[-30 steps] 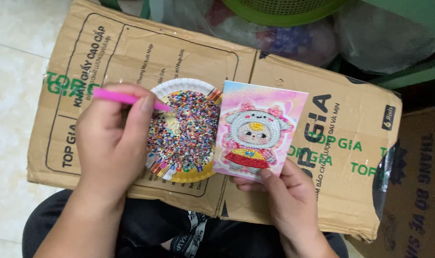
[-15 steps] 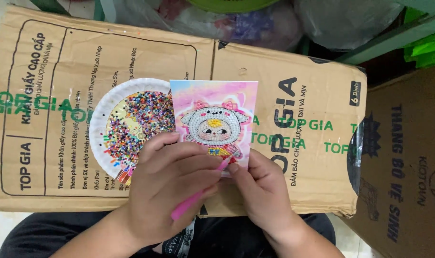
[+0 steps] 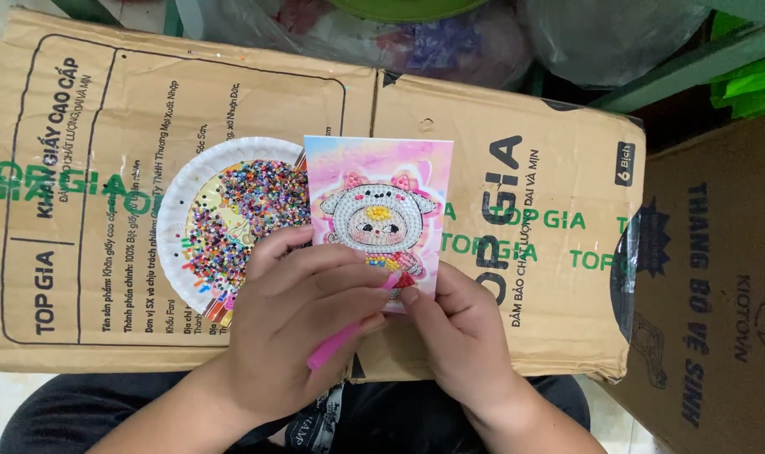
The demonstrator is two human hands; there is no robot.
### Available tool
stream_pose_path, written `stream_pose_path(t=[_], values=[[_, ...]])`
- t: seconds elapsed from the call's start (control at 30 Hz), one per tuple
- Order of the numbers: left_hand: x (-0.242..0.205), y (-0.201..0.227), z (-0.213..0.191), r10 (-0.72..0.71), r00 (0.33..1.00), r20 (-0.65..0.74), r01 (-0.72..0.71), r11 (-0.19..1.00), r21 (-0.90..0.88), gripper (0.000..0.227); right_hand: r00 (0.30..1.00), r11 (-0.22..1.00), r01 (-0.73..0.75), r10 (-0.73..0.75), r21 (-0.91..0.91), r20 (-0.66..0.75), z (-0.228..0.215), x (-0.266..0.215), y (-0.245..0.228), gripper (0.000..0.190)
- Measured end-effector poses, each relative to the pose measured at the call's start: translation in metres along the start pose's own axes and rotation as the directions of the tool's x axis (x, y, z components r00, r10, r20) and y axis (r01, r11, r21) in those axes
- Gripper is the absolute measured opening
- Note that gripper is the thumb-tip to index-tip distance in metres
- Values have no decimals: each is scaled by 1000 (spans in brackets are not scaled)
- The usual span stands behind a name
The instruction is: The person is meticulously placing small, colorful beads onto a sticky card with a printed character design using a specialized stylus tool.
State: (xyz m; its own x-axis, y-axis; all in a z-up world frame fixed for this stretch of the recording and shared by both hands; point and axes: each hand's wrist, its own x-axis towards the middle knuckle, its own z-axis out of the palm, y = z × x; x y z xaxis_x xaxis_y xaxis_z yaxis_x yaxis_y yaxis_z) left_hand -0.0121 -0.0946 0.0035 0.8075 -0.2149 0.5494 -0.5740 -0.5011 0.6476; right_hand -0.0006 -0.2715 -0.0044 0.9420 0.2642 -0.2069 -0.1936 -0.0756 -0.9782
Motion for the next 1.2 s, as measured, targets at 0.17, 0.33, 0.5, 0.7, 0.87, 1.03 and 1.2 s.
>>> stream_pose_path(t=[0.17,0.33,0.5,0.7,0.87,1.03,1.2], values=[[1,0,-1,-11,1000,-5,11,1000,-19,11,999,1000,25,-25,9,23,2,2,-6,25],[1,0,-1,-26,1000,6,26,999,-19,10,1000,1000,-7,7,-7,-7,2,1,-2,24],[2,0,-2,-25,1000,-2,25,999,-24,10,1000,999,22,-21,-30,14,2,2,-3,25],[-4,2,-13,-163,985,-51,157,983,-100,16,996,987,-72,78,147,-36,4,-1,3,22],[-5,-1,-41,-190,956,-224,184,982,-46,11,995,990,-91,95,112,-31,1,0,2,24],[-11,-24,-69,-339,820,-462,373,927,-17,12,991,985,-120,126,120,-45,2,0,2,26],[-8,-39,-72,-410,854,-321,497,824,272,15,982,984,-138,151,115,-112,4,1,1,24]])
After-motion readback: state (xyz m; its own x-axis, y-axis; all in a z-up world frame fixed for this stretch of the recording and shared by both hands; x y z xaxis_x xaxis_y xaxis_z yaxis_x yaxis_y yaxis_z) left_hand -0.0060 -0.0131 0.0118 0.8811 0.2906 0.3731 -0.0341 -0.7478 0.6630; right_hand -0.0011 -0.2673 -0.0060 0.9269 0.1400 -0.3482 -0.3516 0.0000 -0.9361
